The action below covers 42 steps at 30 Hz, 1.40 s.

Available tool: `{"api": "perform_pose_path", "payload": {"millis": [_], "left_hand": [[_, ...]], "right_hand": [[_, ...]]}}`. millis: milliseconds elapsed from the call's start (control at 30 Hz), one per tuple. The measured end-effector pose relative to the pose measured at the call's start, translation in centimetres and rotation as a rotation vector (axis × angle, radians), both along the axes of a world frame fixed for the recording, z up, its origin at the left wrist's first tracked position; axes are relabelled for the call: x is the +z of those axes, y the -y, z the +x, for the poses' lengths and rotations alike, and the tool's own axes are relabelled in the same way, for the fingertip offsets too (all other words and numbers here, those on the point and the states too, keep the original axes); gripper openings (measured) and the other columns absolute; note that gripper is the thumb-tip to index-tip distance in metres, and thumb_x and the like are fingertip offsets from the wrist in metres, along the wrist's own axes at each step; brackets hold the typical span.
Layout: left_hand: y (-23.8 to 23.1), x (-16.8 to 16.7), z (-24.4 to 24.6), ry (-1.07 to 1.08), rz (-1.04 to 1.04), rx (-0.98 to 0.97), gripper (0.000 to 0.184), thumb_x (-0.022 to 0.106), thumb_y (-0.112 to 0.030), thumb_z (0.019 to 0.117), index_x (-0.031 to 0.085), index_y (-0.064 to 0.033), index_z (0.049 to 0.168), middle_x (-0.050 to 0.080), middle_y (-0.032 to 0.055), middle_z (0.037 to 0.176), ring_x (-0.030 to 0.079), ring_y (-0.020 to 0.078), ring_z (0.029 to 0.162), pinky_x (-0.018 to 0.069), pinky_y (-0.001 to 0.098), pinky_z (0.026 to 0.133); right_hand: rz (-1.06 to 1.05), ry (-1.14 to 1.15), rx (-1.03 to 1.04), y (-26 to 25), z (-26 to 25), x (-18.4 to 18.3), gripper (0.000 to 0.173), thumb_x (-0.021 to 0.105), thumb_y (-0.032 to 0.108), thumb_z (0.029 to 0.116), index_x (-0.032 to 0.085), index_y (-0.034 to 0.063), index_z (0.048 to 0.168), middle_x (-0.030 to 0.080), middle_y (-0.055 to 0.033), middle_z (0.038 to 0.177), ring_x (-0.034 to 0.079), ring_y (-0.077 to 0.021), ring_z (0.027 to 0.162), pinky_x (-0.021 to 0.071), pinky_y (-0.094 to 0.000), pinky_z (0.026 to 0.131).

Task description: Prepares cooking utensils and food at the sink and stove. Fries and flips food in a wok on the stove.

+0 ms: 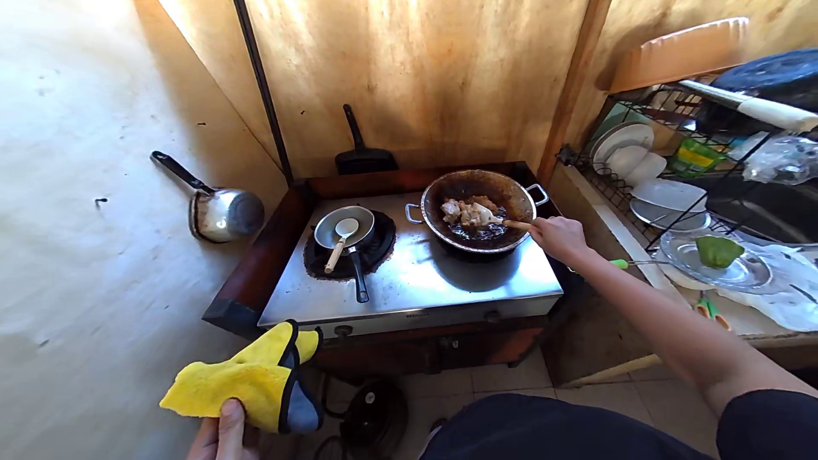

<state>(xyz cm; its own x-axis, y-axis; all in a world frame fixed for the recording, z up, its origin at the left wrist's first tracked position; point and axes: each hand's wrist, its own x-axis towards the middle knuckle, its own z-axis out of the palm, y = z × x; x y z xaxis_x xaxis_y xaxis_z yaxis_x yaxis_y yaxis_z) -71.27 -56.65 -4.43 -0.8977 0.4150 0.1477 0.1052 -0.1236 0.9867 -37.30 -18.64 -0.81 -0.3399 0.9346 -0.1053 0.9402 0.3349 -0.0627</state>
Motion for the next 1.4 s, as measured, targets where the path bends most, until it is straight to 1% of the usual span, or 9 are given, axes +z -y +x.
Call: {"api": "perform_pose_path", "payload": {"millis": [133, 400, 500, 567, 733, 800, 933, 1133, 1400], "left_hand": [[-0.3, -0.1, -0.3, -0.007, 0.003, -0.016, 0.022, 0.038, -0.013, 0.1093, 0.058, -0.0059, 0.115, 0.068, -0.0119, 0.099, 0.067, -0.0029, 0.095, 0.0569, 0.0223, 0.091], [-0.8, -0.1, -0.5, -0.007, 0.008, -0.027, 0.022, 0.037, -0.012, 0.1095, 0.059, -0.0070, 0.113, 0.068, -0.0125, 0.096, 0.067, -0.0034, 0.094, 0.0574, 0.0212, 0.089], [-0.9, -0.2, -0.6, -0.007, 0.016, -0.035, 0.022, 0.038, -0.013, 0.1096, 0.060, -0.0079, 0.111, 0.069, -0.0125, 0.096, 0.068, -0.0031, 0.093, 0.0578, 0.0213, 0.088], [-0.9, -0.2, -0.6, -0.012, 0.024, -0.046, 0.022, 0.038, -0.013, 0.1094, 0.060, -0.0076, 0.112, 0.069, -0.0122, 0.097, 0.068, -0.0026, 0.094, 0.0573, 0.0214, 0.090], [-0.8, -0.3, -0.8, -0.015, 0.036, -0.044, 0.022, 0.038, -0.012, 0.1092, 0.060, -0.0080, 0.111, 0.069, -0.0128, 0.095, 0.068, -0.0030, 0.093, 0.0573, 0.0208, 0.089], [-0.7, -0.4, -1.0, -0.018, 0.039, -0.042, 0.021, 0.039, -0.013, 0.1090, 0.060, -0.0091, 0.109, 0.069, -0.0133, 0.094, 0.068, -0.0033, 0.092, 0.0574, 0.0205, 0.089], [-0.6, -0.4, -1.1, -0.020, 0.021, -0.040, 0.021, 0.039, -0.012, 0.1090, 0.058, -0.0057, 0.116, 0.068, -0.0126, 0.097, 0.067, -0.0036, 0.094, 0.0570, 0.0212, 0.089], [-0.7, -0.3, -1.1, -0.012, 0.027, -0.049, 0.021, 0.039, -0.013, 0.1092, 0.059, -0.0081, 0.113, 0.070, -0.0127, 0.096, 0.068, -0.0027, 0.094, 0.0574, 0.0220, 0.091], [-1.0, 0.4, -0.8, -0.018, 0.029, -0.050, 0.021, 0.039, -0.012, 0.1091, 0.059, -0.0086, 0.112, 0.070, -0.0132, 0.095, 0.068, -0.0032, 0.093, 0.0576, 0.0213, 0.089]], "right_hand": [[0.067, -0.015, 0.026, 0.6, 0.4, -0.3, 0.035, 0.049, 0.026, 0.1078, 0.068, 0.0002, 0.120, 0.070, -0.0263, 0.108, 0.068, -0.0447, 0.106, 0.0502, -0.0610, 0.084], [0.263, -0.077, 0.137, 2.2, 1.0, -1.4, 0.030, 0.052, 0.019, 0.1052, 0.070, -0.0015, 0.117, 0.071, -0.0262, 0.095, 0.071, -0.0462, 0.089, 0.0524, -0.0597, 0.073], [0.287, -0.077, 0.155, 2.7, 1.0, -1.5, 0.028, 0.053, 0.017, 0.1049, 0.070, -0.0016, 0.117, 0.071, -0.0266, 0.094, 0.071, -0.0467, 0.088, 0.0526, -0.0593, 0.072], [0.304, -0.070, 0.161, 2.9, 1.0, -1.7, 0.027, 0.053, 0.017, 0.1047, 0.070, -0.0015, 0.115, 0.071, -0.0263, 0.093, 0.071, -0.0460, 0.087, 0.0529, -0.0586, 0.072], [0.444, -0.100, 0.210, 3.4, 1.0, -2.1, 0.024, 0.056, 0.014, 0.1026, 0.072, -0.0028, 0.109, 0.070, -0.0259, 0.085, 0.071, -0.0450, 0.078, 0.0536, -0.0563, 0.065], [0.470, -0.104, 0.225, 3.6, 0.9, -1.8, 0.023, 0.057, 0.013, 0.1016, 0.072, -0.0027, 0.109, 0.070, -0.0255, 0.084, 0.071, -0.0445, 0.077, 0.0537, -0.0554, 0.064], [0.506, -0.125, 0.258, 4.0, 0.7, -1.3, 0.022, 0.058, 0.010, 0.1011, 0.072, -0.0020, 0.112, 0.069, -0.0264, 0.084, 0.070, -0.0455, 0.075, 0.0538, -0.0565, 0.065], [0.662, -0.176, 0.348, 4.1, 0.4, -0.7, 0.016, 0.066, 0.009, 0.0952, 0.075, 0.0010, 0.106, 0.066, -0.0224, 0.074, 0.068, -0.0405, 0.063, 0.0518, -0.0511, 0.054], [0.607, -0.166, 0.314, 4.2, -1.0, 1.0, 0.017, 0.066, 0.011, 0.0962, 0.074, 0.0003, 0.106, 0.067, -0.0233, 0.075, 0.068, -0.0415, 0.065, 0.0515, -0.0519, 0.055]]}}
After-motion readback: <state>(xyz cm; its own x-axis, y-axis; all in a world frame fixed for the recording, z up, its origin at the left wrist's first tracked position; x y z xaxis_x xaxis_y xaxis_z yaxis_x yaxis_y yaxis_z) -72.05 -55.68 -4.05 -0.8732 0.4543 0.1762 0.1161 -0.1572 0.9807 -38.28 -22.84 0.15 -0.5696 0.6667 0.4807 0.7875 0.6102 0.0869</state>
